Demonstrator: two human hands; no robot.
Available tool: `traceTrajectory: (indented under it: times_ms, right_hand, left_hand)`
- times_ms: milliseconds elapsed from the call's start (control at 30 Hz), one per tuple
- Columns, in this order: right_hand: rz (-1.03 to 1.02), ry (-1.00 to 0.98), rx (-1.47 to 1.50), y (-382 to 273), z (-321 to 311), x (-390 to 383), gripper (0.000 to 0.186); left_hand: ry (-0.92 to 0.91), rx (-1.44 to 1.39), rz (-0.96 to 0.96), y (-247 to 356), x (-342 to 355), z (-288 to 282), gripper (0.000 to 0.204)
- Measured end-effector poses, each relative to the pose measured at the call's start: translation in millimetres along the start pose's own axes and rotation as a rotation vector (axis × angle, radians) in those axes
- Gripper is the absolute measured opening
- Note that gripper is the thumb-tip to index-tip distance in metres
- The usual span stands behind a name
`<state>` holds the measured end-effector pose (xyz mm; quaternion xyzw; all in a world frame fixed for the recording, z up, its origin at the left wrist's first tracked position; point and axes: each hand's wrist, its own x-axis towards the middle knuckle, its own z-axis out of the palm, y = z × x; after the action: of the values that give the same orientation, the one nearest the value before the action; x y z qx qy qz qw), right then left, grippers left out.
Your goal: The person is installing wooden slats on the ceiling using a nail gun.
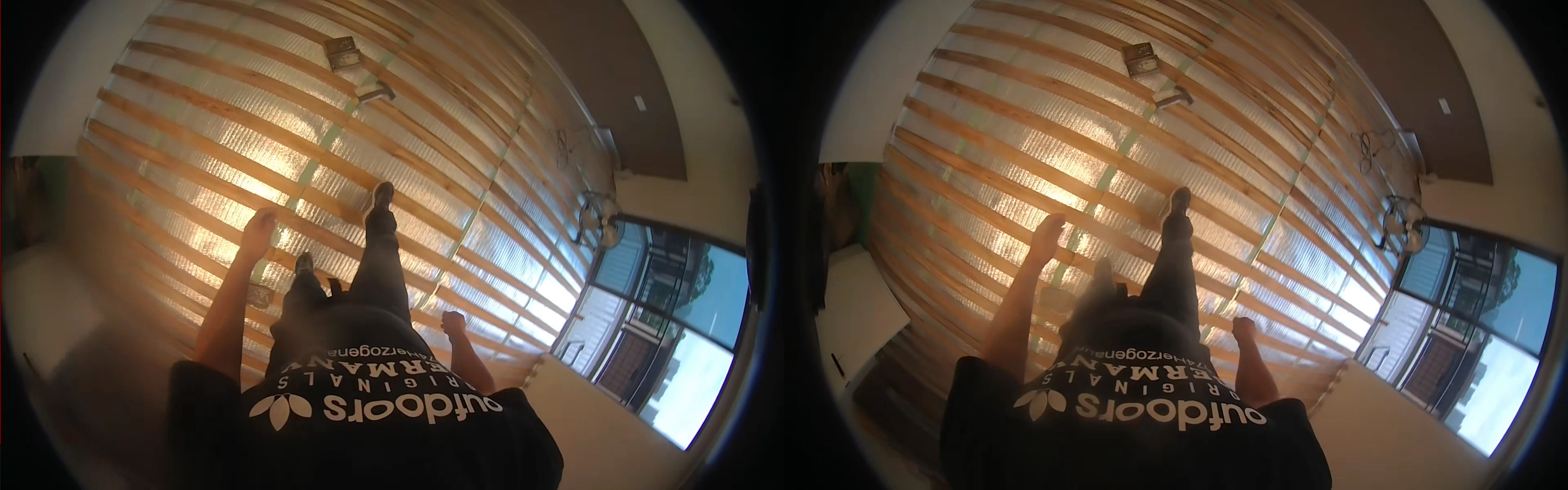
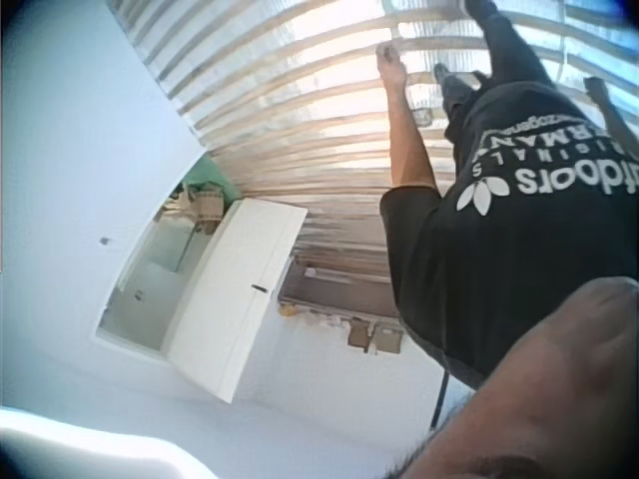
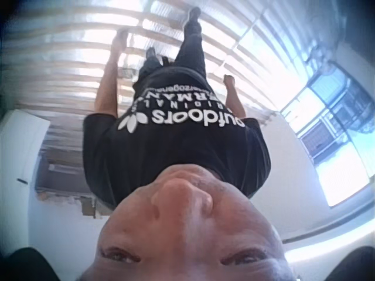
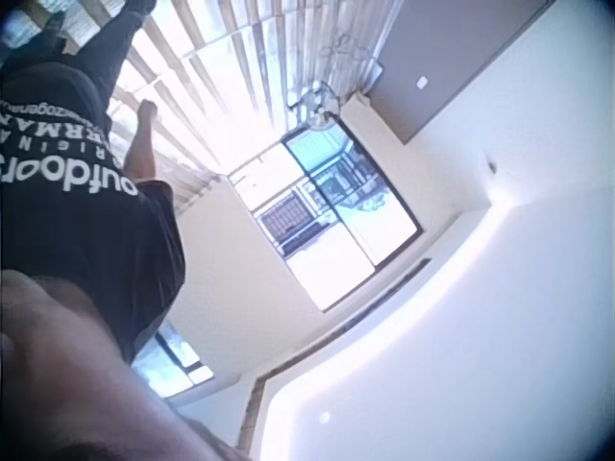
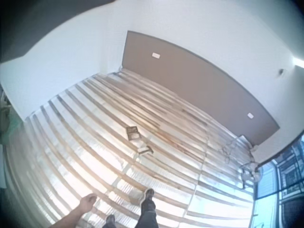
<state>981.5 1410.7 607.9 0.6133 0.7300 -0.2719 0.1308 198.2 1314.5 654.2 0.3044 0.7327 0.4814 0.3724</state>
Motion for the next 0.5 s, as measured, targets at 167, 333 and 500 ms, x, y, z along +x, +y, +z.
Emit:
traceTrajectory:
  times_ms: [167, 333, 500]
  right_hand:
    - [0.059, -0.087, 0.048, -41.5, -20.1, 259.0, 0.028]
    - [-0.564, -0.034, -0.656, -201.9, -179.9, 496.8, 0.014]
    - [-0.152, -0.165, 0.137, -434.5, -250.7, 641.7, 0.04]
  left_hand:
    - [-0.214, 1.062, -0.128, -147.1, -27.2, -42.3, 0.033]
    - [-0.682, 1.133, -0.645, -118.0, -142.9, 44.1, 0.026]
    - [-0.048, 0.429, -0.504, -57.3, -107.6, 141.7, 0.034]
